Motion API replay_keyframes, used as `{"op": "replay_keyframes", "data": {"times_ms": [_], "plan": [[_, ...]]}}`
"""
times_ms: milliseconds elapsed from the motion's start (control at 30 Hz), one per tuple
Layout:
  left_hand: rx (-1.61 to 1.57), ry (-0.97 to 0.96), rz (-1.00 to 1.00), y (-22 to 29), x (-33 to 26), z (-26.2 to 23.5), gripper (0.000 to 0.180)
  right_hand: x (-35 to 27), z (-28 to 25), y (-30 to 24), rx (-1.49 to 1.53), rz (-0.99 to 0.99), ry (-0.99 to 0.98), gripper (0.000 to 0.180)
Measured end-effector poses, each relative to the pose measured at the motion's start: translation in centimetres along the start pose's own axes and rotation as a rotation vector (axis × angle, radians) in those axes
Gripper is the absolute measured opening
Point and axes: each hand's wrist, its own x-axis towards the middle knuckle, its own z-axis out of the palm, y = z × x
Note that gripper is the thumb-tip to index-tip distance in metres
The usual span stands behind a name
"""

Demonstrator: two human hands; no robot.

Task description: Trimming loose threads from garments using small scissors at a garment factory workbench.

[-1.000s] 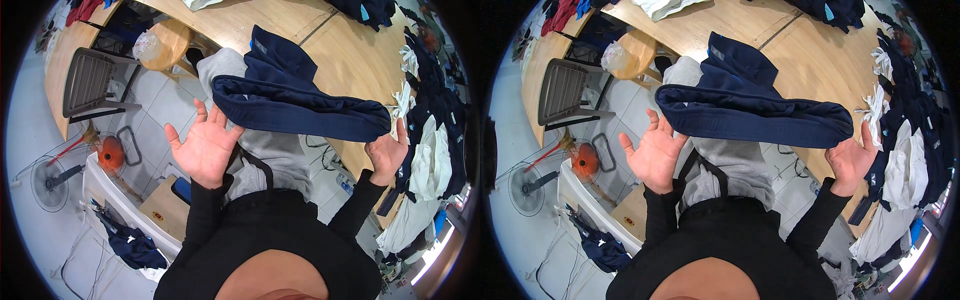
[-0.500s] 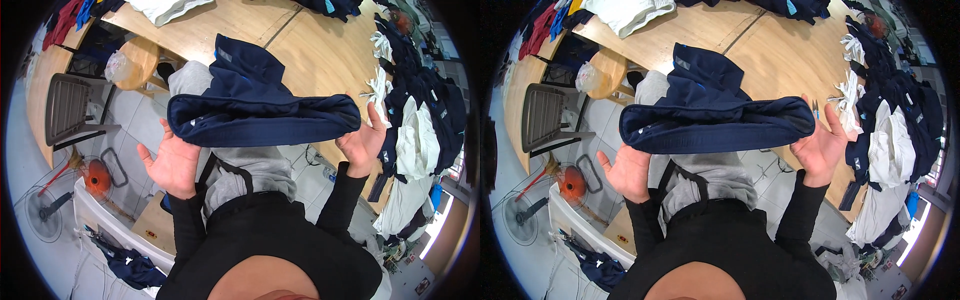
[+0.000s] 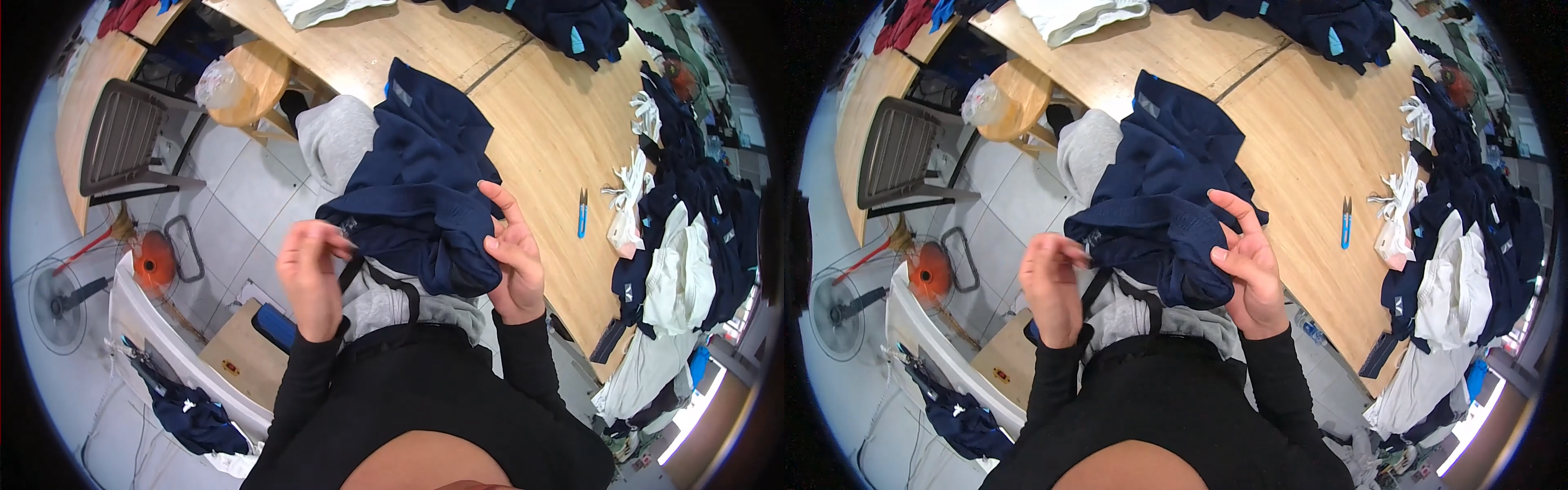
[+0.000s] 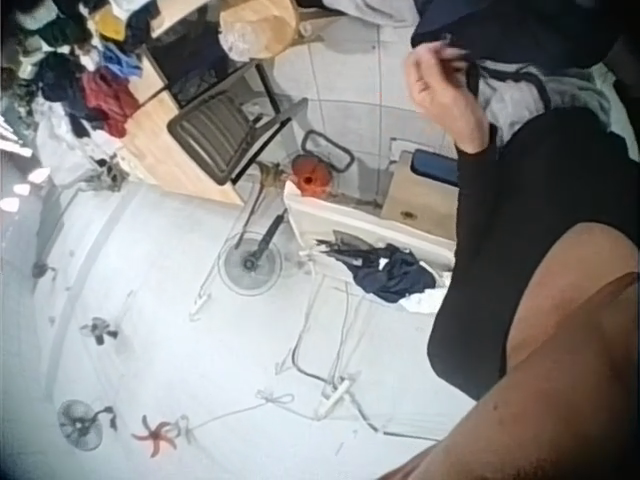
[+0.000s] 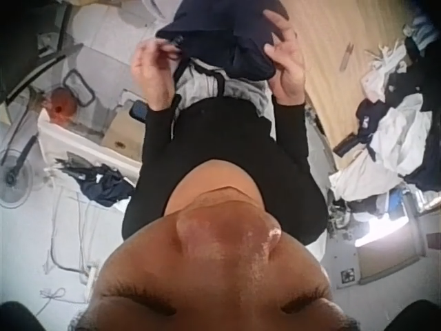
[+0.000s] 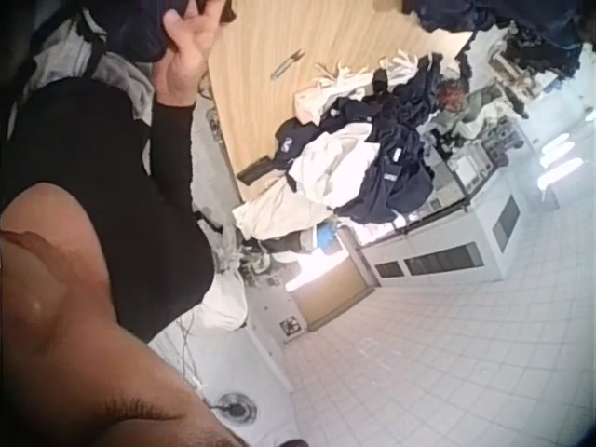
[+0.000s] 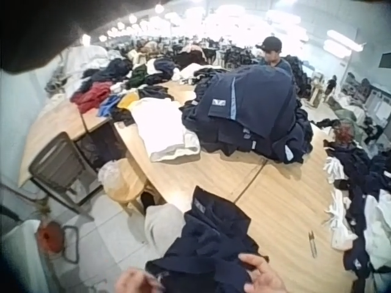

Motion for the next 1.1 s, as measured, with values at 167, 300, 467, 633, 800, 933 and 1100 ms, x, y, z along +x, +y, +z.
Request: {"op": "replay_keyframes", "data": {"times_ms": [167,300,467,633,800,933,1100], "plan": [[-0.022,-0.517,-0.538,-0.8,-0.2,4.9,0.033,-0.5,1.0,-0.7,-0.198,0.030,-0.060,0.076],[-0.198,-0.428,-0.470,-0.5,-0.7,7.2,0.033,-1.4,2.4,-0.5,-0.318,-0.052,-0.012,0.075],[-0.170,-0.388,-0.339,0.3,-0.6,7.7,0.059,-1.7,2.0,1.3,-0.451,-0.079,0.038,0.076],[-0.051,-0.382,-0.242,0.8,-0.6,7.2,0.064,-1.6,2.0,0.5,-1.304,-0.702,0.123,0.058],[-0.010,-0.396,-0.209,1.0,-0.3,7.3,0.065,-0.5,3.4,0.2,-1.360,-0.798,-0.020,0.035],[0.098,-0.391,-0.167,1.1,-0.5,7.4,0.067,0.0,2.5,1.1,-1.388,-0.889,-0.049,0.032],[0.160,-0.430,-0.159,0.9,-0.5,7.0,0.071,0.9,2.3,1.3,-1.513,-0.934,-0.040,0.011]]}}
